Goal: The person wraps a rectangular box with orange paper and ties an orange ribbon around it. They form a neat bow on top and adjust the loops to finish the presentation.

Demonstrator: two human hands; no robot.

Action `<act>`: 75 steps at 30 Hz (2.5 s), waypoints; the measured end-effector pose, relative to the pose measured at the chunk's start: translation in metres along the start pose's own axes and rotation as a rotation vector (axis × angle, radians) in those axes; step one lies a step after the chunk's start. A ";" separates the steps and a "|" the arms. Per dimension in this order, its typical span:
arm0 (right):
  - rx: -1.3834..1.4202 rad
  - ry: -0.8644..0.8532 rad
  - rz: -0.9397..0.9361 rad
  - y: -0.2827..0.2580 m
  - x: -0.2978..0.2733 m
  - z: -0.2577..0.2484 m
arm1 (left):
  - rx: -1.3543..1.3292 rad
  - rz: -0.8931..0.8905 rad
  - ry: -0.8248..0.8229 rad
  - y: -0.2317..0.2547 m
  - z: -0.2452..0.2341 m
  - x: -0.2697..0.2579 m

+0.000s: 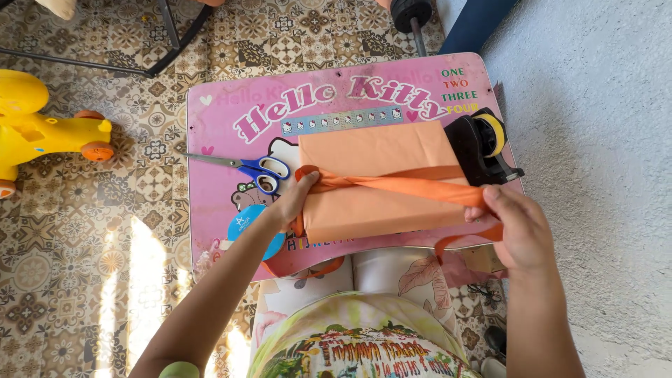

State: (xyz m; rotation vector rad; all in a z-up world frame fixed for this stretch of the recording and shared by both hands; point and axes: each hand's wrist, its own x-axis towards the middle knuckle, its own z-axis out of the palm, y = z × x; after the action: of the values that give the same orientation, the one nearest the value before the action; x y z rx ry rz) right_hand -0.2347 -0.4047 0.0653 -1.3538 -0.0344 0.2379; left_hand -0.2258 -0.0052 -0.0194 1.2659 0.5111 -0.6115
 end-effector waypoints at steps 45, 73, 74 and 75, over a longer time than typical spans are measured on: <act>-0.777 -0.448 -0.143 0.130 -0.090 0.066 | 0.792 0.921 0.540 0.063 0.020 0.122; -0.854 -0.658 0.052 0.138 -0.066 0.078 | 1.314 0.748 -0.094 0.025 0.043 0.001; -0.879 -0.648 0.081 0.145 -0.064 0.076 | 1.289 0.727 -0.150 0.029 0.039 0.005; -0.903 -0.639 0.113 0.153 -0.063 0.075 | 1.262 0.704 -0.206 0.032 0.036 0.010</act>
State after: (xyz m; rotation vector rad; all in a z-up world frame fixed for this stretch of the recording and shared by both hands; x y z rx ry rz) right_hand -0.3316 -0.3143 -0.0595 -2.1206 -0.6681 0.8111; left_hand -0.1965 -0.0355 0.0051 2.3589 -0.6316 -0.4180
